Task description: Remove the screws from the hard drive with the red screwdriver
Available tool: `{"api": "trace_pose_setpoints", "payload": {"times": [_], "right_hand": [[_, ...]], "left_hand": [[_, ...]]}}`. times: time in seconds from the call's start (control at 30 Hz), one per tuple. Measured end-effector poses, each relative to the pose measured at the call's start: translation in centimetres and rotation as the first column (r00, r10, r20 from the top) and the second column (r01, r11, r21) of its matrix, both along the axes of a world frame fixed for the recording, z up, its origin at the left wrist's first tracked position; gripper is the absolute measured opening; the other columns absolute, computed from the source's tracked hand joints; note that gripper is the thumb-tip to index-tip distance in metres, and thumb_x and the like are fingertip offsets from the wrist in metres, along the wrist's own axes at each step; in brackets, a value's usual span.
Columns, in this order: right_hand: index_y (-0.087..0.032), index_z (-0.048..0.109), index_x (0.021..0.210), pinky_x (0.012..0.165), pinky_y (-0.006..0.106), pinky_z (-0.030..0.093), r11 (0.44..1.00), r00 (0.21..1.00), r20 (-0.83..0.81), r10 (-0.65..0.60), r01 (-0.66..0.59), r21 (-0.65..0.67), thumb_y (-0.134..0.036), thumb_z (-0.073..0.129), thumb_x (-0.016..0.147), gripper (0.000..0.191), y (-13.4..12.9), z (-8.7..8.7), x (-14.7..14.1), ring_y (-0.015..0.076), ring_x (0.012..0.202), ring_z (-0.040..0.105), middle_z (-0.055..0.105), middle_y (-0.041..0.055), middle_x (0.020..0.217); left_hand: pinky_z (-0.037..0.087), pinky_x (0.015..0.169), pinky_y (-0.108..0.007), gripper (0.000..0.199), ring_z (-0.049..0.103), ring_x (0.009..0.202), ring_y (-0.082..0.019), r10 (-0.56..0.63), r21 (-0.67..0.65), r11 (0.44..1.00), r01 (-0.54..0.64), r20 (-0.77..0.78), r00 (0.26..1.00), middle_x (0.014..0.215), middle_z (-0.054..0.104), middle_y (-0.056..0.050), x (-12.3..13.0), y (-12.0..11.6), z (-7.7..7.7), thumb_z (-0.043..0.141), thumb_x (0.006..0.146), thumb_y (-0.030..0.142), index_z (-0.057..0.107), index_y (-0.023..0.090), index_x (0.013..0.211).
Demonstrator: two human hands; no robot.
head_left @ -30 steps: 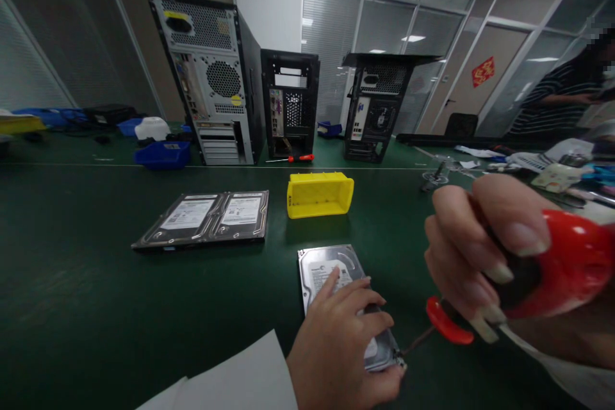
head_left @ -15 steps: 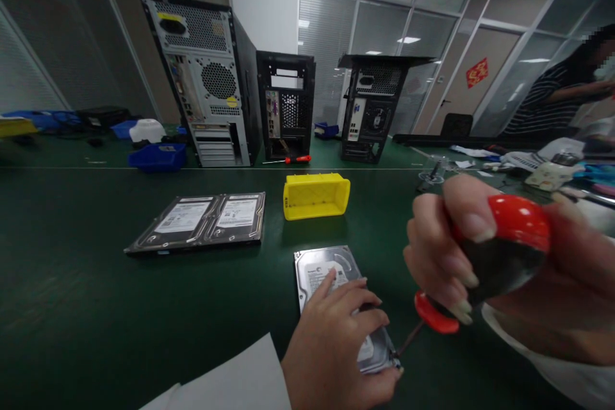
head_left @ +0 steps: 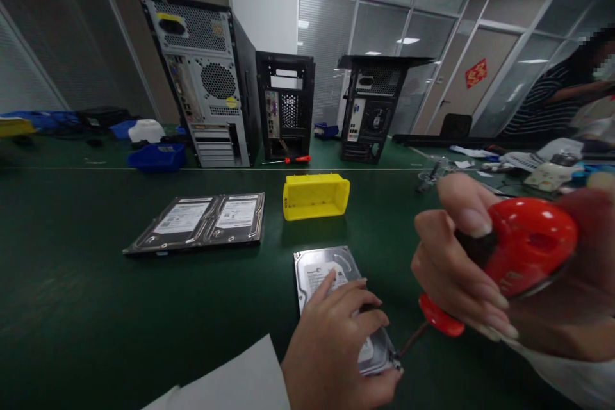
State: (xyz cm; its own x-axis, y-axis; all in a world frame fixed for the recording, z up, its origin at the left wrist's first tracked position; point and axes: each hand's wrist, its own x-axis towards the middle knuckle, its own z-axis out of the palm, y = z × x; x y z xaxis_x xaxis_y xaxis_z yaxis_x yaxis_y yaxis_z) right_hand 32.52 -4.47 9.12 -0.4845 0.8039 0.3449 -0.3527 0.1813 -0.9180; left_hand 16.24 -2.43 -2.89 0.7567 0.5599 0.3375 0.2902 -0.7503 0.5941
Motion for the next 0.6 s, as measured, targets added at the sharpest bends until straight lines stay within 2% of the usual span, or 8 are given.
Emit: {"api": "trace_pose_setpoints", "payload": {"times": [0.17, 0.27, 0.33, 0.43, 0.53, 0.6], "right_hand": [[-0.024, 0.062, 0.086, 0.047, 0.025, 0.044, 0.999, 0.999, -0.011, 0.049, -0.049, -0.023, -0.057, 0.052, 0.083, 0.035, -0.3, 0.3, 0.0, 0.0105, 0.046, 0.05, 0.055, -0.0006, 0.07], [-0.021, 0.062, 0.085, 0.052, 0.025, 0.048, 0.995, 0.996, -0.058, 0.073, -0.077, -0.069, -0.054, 0.064, 0.076, 0.034, 0.0, -0.1, 0.2, 0.0118, 0.056, 0.058, 0.058, 0.0003, 0.077], [-0.022, 0.059, 0.088, 0.052, 0.026, 0.051, 0.987, 0.984, -0.08, 0.158, -0.16, -0.023, -0.049, 0.069, 0.074, 0.032, 0.3, -0.5, 0.4, 0.0138, 0.06, 0.061, 0.061, 0.001, 0.081], [-0.026, 0.053, 0.096, 0.045, 0.023, 0.047, 0.965, 0.96, -0.094, 0.263, -0.261, 0.03, -0.041, 0.069, 0.077, 0.029, 0.6, -1.0, 0.7, 0.0106, 0.048, 0.055, 0.06, -0.0009, 0.079], [-0.027, 0.051, 0.096, 0.044, 0.019, 0.041, 0.985, 0.979, -0.11, 0.17, -0.169, 0.011, -0.037, 0.066, 0.08, 0.024, 0.3, -1.1, 0.5, 0.0063, 0.042, 0.042, 0.054, -0.0043, 0.069], [-0.025, 0.054, 0.098, 0.051, 0.021, 0.043, 0.996, 0.995, -0.054, 0.088, -0.088, -0.007, -0.043, 0.059, 0.084, 0.023, 0.0, -0.7, 0.1, 0.009, 0.052, 0.048, 0.054, -0.001, 0.074]], "left_hand": [[0.02, 0.112, -0.051, 0.043, 0.05, 0.118, -0.026, -0.001, -0.021, 1.0, 0.001, -0.033, 0.999, 0.117, 0.063, -0.004, -0.1, 0.0, 0.5, 0.074, 0.069, 0.034, 0.066, 0.025, 0.11], [0.028, 0.108, -0.048, 0.041, 0.051, 0.114, -0.026, 0.005, -0.019, 1.0, -0.005, -0.009, 1.0, 0.116, 0.062, -0.004, -0.1, 0.0, 0.5, 0.075, 0.068, 0.034, 0.067, 0.026, 0.107], [0.034, 0.103, -0.045, 0.037, 0.052, 0.11, -0.026, 0.018, -0.007, 1.0, -0.018, 0.029, 0.999, 0.114, 0.062, -0.004, 0.0, 0.0, 0.4, 0.076, 0.067, 0.033, 0.069, 0.024, 0.103], [0.038, 0.097, -0.043, 0.035, 0.053, 0.106, -0.027, 0.029, 0.02, 0.999, -0.03, 0.058, 0.998, 0.11, 0.063, -0.004, 0.0, 0.0, 0.2, 0.077, 0.065, 0.032, 0.069, 0.022, 0.098], [0.038, 0.096, -0.043, 0.037, 0.053, 0.105, -0.027, 0.024, 0.029, 0.999, -0.026, 0.041, 0.999, 0.11, 0.063, -0.004, 0.0, -0.1, 0.3, 0.077, 0.064, 0.031, 0.069, 0.022, 0.099], [0.038, 0.096, -0.043, 0.038, 0.053, 0.106, -0.027, 0.028, 0.031, 0.999, -0.029, 0.033, 0.999, 0.111, 0.063, -0.004, -0.1, -0.1, 0.4, 0.077, 0.065, 0.031, 0.068, 0.023, 0.1]]}}
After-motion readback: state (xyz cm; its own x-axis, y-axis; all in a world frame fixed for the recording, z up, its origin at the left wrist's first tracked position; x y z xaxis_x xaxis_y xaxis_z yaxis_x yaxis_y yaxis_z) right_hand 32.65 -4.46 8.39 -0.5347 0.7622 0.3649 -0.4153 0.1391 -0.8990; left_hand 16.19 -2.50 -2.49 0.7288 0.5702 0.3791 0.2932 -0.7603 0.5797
